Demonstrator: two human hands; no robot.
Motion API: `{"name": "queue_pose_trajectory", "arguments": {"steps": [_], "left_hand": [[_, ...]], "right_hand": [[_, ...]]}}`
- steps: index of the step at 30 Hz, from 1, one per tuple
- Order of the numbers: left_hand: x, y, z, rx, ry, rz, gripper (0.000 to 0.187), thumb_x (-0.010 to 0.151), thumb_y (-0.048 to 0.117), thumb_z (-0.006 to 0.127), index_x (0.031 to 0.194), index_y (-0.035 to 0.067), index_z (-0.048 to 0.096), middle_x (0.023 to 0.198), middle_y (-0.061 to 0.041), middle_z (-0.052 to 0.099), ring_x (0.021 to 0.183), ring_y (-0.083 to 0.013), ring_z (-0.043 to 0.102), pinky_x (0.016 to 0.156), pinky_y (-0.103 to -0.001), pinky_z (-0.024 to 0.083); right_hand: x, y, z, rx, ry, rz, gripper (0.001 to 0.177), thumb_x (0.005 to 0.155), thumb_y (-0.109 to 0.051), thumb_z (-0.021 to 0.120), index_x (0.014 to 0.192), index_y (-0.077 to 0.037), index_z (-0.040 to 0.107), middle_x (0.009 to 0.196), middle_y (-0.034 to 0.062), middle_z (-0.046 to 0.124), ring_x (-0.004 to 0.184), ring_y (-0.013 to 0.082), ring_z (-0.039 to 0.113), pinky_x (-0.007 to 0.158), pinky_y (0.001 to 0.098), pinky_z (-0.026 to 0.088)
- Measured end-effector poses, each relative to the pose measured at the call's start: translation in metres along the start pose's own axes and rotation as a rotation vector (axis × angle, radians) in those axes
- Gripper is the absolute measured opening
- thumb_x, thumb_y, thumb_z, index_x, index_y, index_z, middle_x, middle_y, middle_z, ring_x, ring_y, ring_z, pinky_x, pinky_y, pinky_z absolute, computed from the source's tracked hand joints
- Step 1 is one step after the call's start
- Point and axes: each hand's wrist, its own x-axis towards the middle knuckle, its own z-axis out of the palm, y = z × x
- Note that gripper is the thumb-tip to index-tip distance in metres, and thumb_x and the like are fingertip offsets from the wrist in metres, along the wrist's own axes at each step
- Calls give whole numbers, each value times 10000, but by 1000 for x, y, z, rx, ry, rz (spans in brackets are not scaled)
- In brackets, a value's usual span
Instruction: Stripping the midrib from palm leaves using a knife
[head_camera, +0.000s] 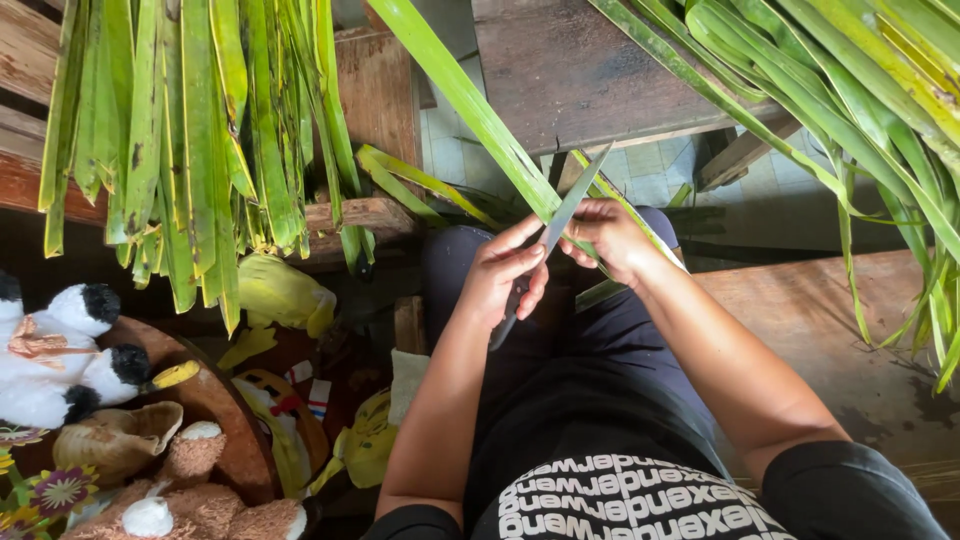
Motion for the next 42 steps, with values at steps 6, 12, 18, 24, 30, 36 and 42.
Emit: {"name": "queue_pose_trajectory", "arguments": {"steps": [6, 12, 18, 24, 30, 36, 42], "left_hand": [[9, 9, -12, -55, 36, -77, 400, 970, -21, 513, 1364, 41, 506, 537, -217, 517, 319, -272, 505, 203, -360, 440], [9, 6, -18, -91, 44, -112, 396, 971, -8, 524, 1354, 93, 542, 510, -221, 488, 306, -283, 478, 198, -362, 431], [6, 5, -18, -164, 23, -138, 393, 964, -10, 520, 1341, 96, 557, 482, -199, 466, 280, -257, 444, 189, -353, 420], [3, 2, -21, -82, -20, -113, 416, 974, -17, 503, 1381, 69, 515, 492, -174, 494, 291, -219, 452, 197, -319, 429], [-1, 3, -8, 310, -2, 138, 407, 973, -14, 535, 1375, 53, 528, 541, -232, 567, 311, -220, 503, 210, -297, 463], [-8, 11, 6, 459, 72, 154, 409, 979, 19, 537, 1383, 84, 529, 544, -196, 591, 332, -163, 505, 237, -224, 459], [-7, 1, 9, 470, 136, 162, 427, 975, 33, 553, 1396, 97, 521, 554, -185, 600, 346, -161, 514, 246, -214, 465]], "right_hand": [[6, -23, 11, -1, -98, 41, 170, 957, -65, 578, 1017, 78, 647, 567, 96, 552, 385, 72, 471, 292, 149, 380], [3, -24, 12, 65, -148, 54, 202, 985, -101, 534, 1036, 63, 639, 554, 65, 522, 391, 63, 461, 306, 150, 391], [4, -24, 8, 93, -256, 87, 231, 998, -142, 505, 900, 27, 628, 510, 25, 466, 374, 55, 442, 315, 166, 384], [1, -25, 4, 116, -287, 149, 261, 992, -154, 504, 844, 24, 623, 490, 9, 442, 351, 60, 421, 310, 178, 383], [-3, -25, 3, 74, -281, 183, 296, 1010, -165, 445, 885, 27, 632, 521, 8, 470, 376, 74, 448, 342, 182, 393], [-9, -26, 9, -10, -249, 77, 244, 1014, -131, 438, 932, 51, 578, 533, 21, 456, 378, 73, 450, 327, 185, 390], [-15, -25, 5, -51, -223, 39, 266, 1023, -109, 397, 900, 51, 571, 518, 21, 426, 358, 61, 402, 308, 169, 351]]}}
